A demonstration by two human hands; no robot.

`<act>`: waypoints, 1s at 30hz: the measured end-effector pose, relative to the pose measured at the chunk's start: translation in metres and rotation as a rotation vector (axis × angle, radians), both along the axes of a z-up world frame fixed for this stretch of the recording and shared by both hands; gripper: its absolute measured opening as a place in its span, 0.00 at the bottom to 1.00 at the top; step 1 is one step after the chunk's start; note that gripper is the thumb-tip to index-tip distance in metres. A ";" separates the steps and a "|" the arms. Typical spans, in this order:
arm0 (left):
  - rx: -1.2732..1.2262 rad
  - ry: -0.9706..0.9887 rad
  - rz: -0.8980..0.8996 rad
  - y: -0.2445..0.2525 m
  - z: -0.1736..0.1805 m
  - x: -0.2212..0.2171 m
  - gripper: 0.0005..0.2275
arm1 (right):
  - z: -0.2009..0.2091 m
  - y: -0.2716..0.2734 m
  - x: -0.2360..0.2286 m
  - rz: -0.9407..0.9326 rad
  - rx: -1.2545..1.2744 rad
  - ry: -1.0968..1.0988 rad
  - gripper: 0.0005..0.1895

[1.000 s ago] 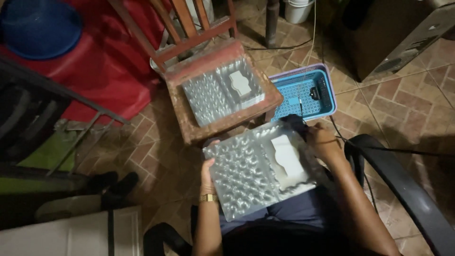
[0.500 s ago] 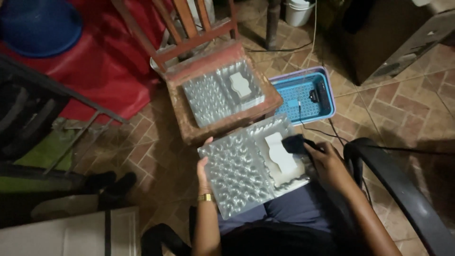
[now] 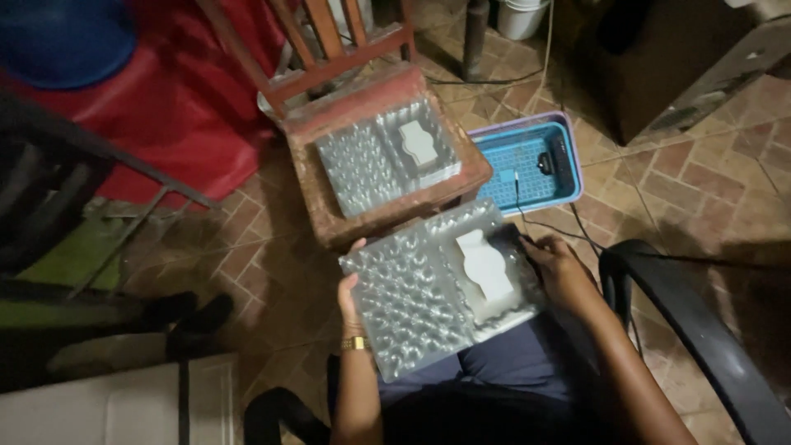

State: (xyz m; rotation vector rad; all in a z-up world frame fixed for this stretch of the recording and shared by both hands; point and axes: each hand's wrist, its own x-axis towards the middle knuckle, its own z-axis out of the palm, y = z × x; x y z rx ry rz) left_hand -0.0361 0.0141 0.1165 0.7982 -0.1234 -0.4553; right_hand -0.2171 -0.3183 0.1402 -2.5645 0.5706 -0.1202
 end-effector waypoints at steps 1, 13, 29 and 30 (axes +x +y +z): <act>-0.007 0.005 -0.003 0.000 -0.002 -0.002 0.33 | 0.007 0.007 -0.017 -0.005 0.001 0.007 0.22; -0.323 0.132 -0.088 0.000 0.003 0.004 0.30 | 0.029 0.054 -0.081 -0.057 -0.127 -0.173 0.29; -0.295 0.142 -0.069 0.001 0.002 0.000 0.28 | 0.032 0.100 -0.076 -0.051 -0.255 -0.199 0.27; -0.264 0.133 -0.075 0.002 -0.001 0.002 0.27 | 0.031 0.101 -0.075 -0.019 -0.344 -0.228 0.27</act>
